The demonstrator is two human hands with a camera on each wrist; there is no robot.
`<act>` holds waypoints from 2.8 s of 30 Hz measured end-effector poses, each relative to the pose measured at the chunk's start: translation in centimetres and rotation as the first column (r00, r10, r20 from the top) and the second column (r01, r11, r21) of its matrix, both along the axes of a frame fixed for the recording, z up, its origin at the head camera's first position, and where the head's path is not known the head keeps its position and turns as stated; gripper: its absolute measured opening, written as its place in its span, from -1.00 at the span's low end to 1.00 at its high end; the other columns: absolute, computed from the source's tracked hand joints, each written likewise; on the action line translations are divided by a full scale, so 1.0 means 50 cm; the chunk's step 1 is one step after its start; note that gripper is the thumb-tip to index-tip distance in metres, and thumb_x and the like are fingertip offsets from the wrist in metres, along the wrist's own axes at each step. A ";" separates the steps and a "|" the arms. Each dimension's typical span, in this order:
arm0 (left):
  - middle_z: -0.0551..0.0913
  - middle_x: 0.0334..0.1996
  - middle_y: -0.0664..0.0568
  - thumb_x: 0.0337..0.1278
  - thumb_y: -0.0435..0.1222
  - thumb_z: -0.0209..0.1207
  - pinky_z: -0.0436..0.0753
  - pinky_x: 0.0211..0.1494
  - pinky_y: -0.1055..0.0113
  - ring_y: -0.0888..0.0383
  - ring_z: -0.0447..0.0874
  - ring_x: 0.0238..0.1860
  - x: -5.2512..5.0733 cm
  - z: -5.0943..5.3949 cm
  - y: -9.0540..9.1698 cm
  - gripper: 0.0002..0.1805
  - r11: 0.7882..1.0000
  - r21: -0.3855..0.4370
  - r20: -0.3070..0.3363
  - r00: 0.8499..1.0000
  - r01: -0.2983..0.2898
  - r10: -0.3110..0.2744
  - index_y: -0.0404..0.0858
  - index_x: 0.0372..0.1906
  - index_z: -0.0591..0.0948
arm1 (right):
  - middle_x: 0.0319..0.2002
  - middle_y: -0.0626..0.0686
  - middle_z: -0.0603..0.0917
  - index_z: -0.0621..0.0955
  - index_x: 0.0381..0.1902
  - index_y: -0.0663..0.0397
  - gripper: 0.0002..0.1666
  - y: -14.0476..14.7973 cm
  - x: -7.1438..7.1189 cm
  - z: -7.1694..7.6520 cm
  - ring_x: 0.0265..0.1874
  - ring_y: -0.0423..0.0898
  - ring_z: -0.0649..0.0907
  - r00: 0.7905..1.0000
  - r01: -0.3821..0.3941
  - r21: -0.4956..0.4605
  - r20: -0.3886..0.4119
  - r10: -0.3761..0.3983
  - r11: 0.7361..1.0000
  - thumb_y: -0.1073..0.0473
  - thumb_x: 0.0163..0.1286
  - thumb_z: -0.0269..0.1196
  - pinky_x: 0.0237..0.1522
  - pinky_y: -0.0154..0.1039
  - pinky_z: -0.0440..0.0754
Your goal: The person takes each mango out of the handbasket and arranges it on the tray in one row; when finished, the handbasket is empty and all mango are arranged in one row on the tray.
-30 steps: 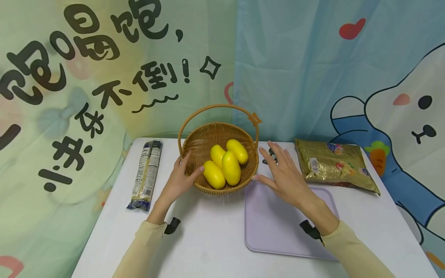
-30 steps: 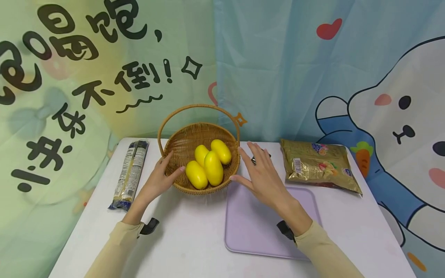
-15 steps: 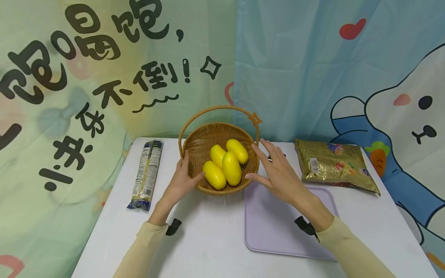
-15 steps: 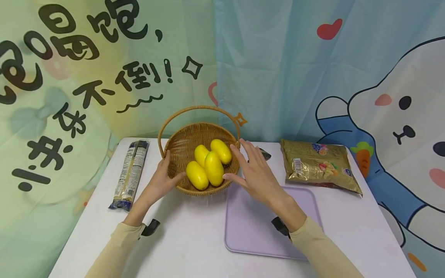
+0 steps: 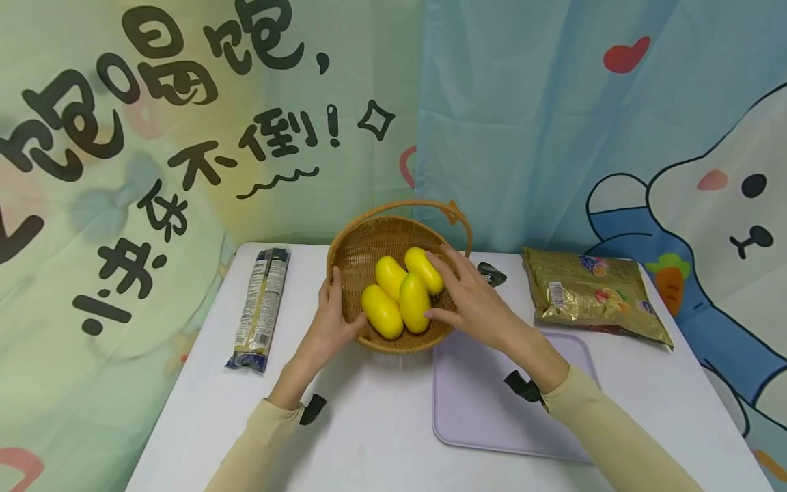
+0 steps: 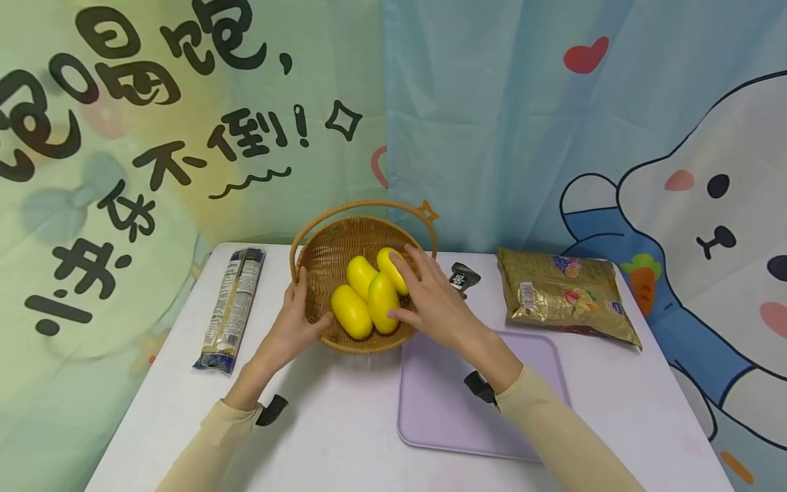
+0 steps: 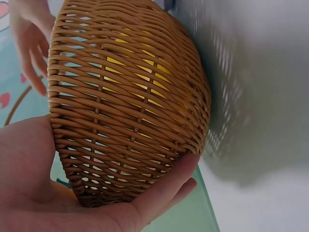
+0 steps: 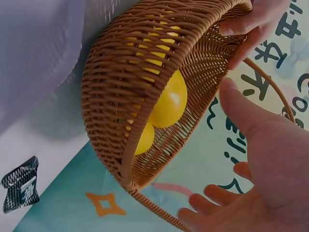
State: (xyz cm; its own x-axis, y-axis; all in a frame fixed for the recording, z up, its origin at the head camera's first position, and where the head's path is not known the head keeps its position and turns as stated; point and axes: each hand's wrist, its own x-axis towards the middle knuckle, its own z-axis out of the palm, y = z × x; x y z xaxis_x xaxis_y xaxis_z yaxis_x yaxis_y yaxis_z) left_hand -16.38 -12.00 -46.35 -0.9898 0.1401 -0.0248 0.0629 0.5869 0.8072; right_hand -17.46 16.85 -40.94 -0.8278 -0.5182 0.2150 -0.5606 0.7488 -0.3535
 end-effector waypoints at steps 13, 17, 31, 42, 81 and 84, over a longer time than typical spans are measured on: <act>-0.32 0.62 -0.32 0.22 -0.24 0.30 0.45 0.39 -0.15 -0.38 0.25 0.46 0.017 0.004 0.010 0.20 0.999 -0.004 -0.011 0.999 -0.032 0.032 -0.14 0.65 -0.36 | 0.45 0.38 0.27 0.13 0.60 0.20 0.21 -0.029 -0.004 -0.020 0.37 0.30 0.39 0.984 0.020 0.122 0.175 -0.042 0.992 -0.09 0.19 0.51 0.34 0.20 0.46; -0.31 0.62 -0.32 0.22 -0.25 0.30 0.49 0.36 -0.14 -0.38 0.32 0.43 0.018 0.000 0.012 0.20 1.000 -0.015 -0.041 0.999 -0.027 0.026 -0.14 0.64 -0.36 | 0.36 0.41 0.37 0.22 0.54 0.32 0.19 -0.036 -0.009 -0.028 0.27 0.29 0.45 0.985 0.038 0.171 0.162 -0.066 0.985 -0.08 0.15 0.54 0.31 0.17 0.46; -0.28 0.63 -0.29 0.18 -0.30 0.34 0.47 0.39 -0.11 -0.36 0.34 0.42 0.023 -0.001 0.021 0.20 1.000 -0.024 -0.112 0.994 -0.010 0.007 -0.20 0.65 -0.30 | 0.31 0.40 0.37 0.28 0.53 0.14 0.17 -0.063 -0.014 -0.063 0.26 0.32 0.44 0.987 0.025 0.160 0.151 -0.049 0.987 0.01 0.05 0.61 0.27 0.22 0.46; -0.30 0.64 -0.24 0.18 -0.29 0.33 0.48 0.39 -0.08 -0.31 0.34 0.44 0.026 -0.002 0.021 0.21 1.000 -0.025 -0.141 0.990 0.002 -0.006 -0.16 0.65 -0.32 | 0.29 0.33 0.45 0.16 0.59 0.08 0.17 -0.072 -0.007 -0.075 0.26 0.23 0.50 0.990 -0.062 0.161 0.136 0.040 0.985 0.31 0.12 0.53 0.30 0.25 0.47; -0.30 0.63 -0.28 0.20 -0.28 0.32 0.48 0.37 -0.13 -0.34 0.31 0.44 0.021 -0.002 0.013 0.21 1.000 -0.013 -0.100 0.995 -0.011 0.010 -0.13 0.65 -0.34 | 0.32 0.19 0.28 0.08 0.62 -0.41 0.16 0.010 0.081 0.039 0.06 0.09 0.58 0.946 0.211 -0.226 0.291 -0.141 0.951 -0.03 0.22 0.48 -0.03 -0.04 0.67; -0.30 0.63 -0.28 0.20 -0.28 0.32 0.47 0.39 -0.13 -0.34 0.30 0.44 0.021 -0.002 0.012 0.21 1.000 -0.011 -0.090 0.996 -0.011 0.010 -0.13 0.65 -0.35 | 0.33 0.19 0.28 0.07 0.63 -0.40 0.17 0.033 0.096 0.047 0.12 0.10 0.57 0.942 0.241 -0.229 0.290 -0.170 0.943 -0.01 0.22 0.49 0.00 -0.02 0.71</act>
